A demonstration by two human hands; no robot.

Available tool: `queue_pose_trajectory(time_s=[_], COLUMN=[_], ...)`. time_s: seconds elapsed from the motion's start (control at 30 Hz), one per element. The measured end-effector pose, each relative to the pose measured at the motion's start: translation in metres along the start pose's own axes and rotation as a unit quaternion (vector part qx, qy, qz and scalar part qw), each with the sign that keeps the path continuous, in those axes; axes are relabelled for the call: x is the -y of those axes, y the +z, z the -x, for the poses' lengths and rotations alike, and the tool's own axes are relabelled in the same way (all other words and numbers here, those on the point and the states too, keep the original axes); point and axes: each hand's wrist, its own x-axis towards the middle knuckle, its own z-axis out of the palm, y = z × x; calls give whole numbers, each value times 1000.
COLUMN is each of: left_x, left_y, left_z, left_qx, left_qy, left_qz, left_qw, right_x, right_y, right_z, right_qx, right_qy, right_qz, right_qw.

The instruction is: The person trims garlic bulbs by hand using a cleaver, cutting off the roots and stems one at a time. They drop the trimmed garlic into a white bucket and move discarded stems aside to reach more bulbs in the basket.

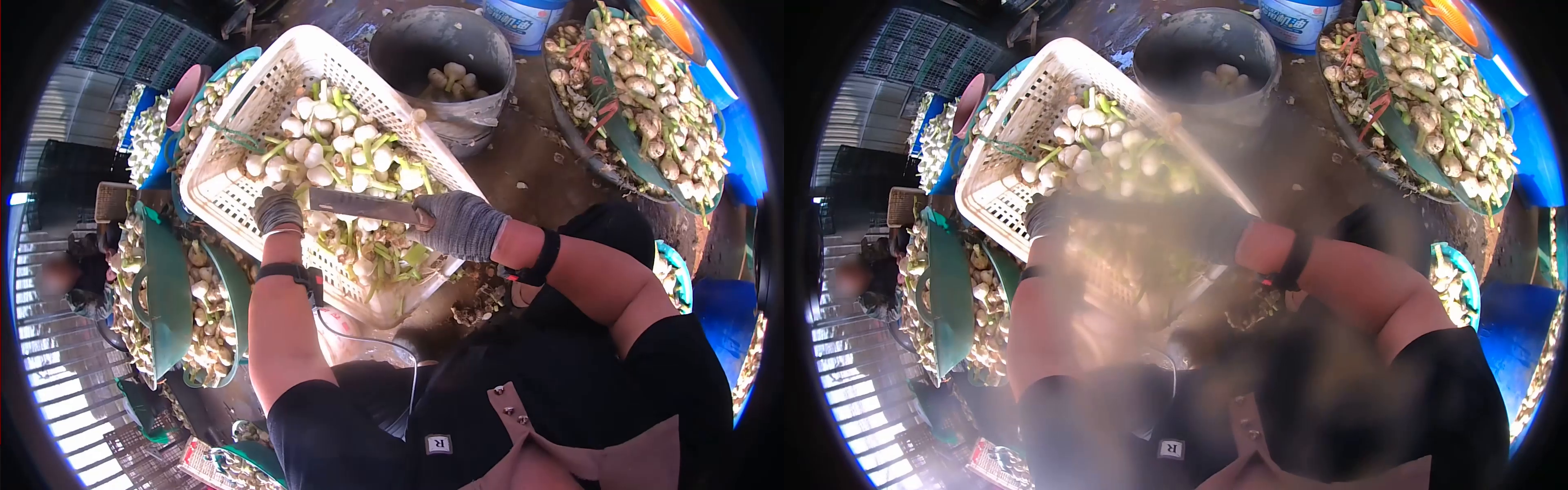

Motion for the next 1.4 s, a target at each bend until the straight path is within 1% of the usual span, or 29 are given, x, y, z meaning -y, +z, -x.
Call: queue_pose_trajectory(time_s=[0.07,0.13,0.2,0.27,0.33,0.4,0.43,0.47,0.5,0.53,0.57,0.6,0.63,0.67,0.73,0.77,0.8,0.83,0.87,0.9,0.93,1.03,1.07,1.1,1.13,1.27,1.3,1.33,1.4], left_x=[9,36,37,37,41,46,50,48,48,54,60,64,27,31,36,24,18,12,-1,-8,-13,-16,-11,-11,-13,-22,-20,-17,-7], left_y=[11,52,61,71,86,101,118,123,127,124,112,94,55,58,71,60,58,55,40,43,46,57,51,59,73,57,60,57,52], left_z=[-6,-34,9,46,87,109,115,128,145,152,158,165,208,209,205,214,213,219,232,233,236,235,241,243,242,246,243,243,247], left_qx=[3,11,-55,67,117,56,-125,-294,-175,-172,74,311,61,59,-124,-11,-225,-184,-137,-172,-109,1,91,134,176,125,121,118,133], left_qy=[33,140,175,152,99,257,359,431,369,370,320,225,226,229,398,292,448,394,331,326,239,216,164,165,167,207,206,207,189], left_qz=[-22,295,387,708,787,565,370,143,276,279,543,728,600,600,338,478,165,306,438,486,556,853,868,891,909,904,898,898,873], left_qw=[999,945,904,687,598,782,848,841,870,869,772,568,765,765,844,828,850,847,824,792,788,475,459,401,340,352,370,370,429], right_x=[-9,-6,2,9,-4,14,26,26,24,22,37,27,29,31,31,29,29,29,44,43,40,51,68,47,45,47,45,41,38], right_y=[5,-1,-8,-13,0,0,-3,-1,0,0,-12,-18,-16,-15,-15,-11,3,12,13,19,22,-2,-21,7,10,4,6,9,4], right_z=[-1,-1,-3,-4,5,6,9,14,18,20,10,6,11,10,3,6,14,20,19,15,11,6,7,6,8,19,20,20,22], right_qx=[-24,12,50,97,68,71,63,67,63,57,188,262,261,244,209,197,87,61,33,28,25,94,135,95,100,167,112,48,47], right_qy=[-23,8,38,67,17,-27,-55,-50,-79,-108,49,58,61,95,158,192,28,7,-13,20,50,191,258,266,263,303,193,73,78], right_qz=[-32,-29,-28,55,-39,-21,7,9,25,41,111,121,120,84,22,-12,-100,-102,-103,-103,-105,-278,-289,-426,-424,-463,-290,-101,-28], right_qw=[999,999,998,992,997,997,996,996,995,992,975,956,956,961,965,961,991,993,994,994,993,937,912,860,861,816,931,991,995])
